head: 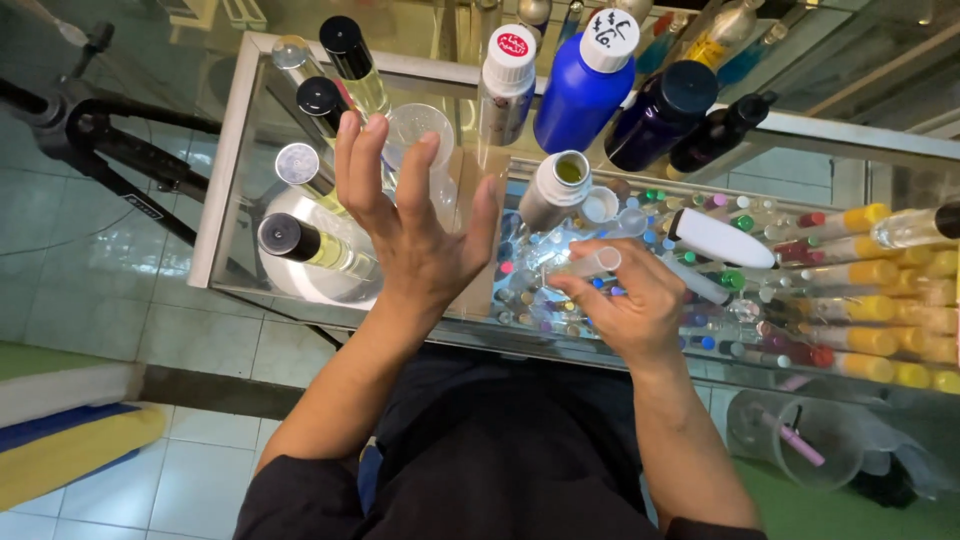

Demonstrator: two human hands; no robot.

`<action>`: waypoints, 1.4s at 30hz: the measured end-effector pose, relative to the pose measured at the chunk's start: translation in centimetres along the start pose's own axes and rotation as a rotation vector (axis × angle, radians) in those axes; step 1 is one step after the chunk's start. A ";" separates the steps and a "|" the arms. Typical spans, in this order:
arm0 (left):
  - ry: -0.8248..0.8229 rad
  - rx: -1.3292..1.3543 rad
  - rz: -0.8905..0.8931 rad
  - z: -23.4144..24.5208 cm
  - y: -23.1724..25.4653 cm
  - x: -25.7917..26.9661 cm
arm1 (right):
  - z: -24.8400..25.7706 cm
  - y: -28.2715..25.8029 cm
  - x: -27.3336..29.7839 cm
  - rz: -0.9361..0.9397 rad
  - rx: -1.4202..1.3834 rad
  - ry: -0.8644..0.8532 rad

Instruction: Using a syringe to extract liquid from a perfume bottle and transferring it to another container at a testing counter.

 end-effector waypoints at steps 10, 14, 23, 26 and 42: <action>0.083 0.466 0.084 -1.6 -0.9 0.9 | 0.3 0.3 0.1 -0.028 -0.176 0.074; -0.034 0.645 0.161 -1.1 -1.1 1.4 | 1.8 0.5 0.1 -0.104 -0.233 0.092; -0.032 0.685 -0.017 -1.2 0.9 1.4 | 3.4 -1.3 -1.8 0.065 0.084 0.162; -0.043 0.656 -0.043 -1.0 1.1 1.3 | 3.1 -1.5 -2.1 0.119 0.115 0.128; -0.360 0.623 -0.241 -1.2 0.3 2.4 | 3.8 -3.4 -3.3 0.239 0.436 0.015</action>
Point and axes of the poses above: each hand's wrist, its own x-axis away from the middle knuckle, its own z-axis out of the back of the hand, y = z × x, the point moved 4 cm from there along -x, towards the middle knuckle, and after that the axes turned 7 degrees about -z, right-handed, at the moved point
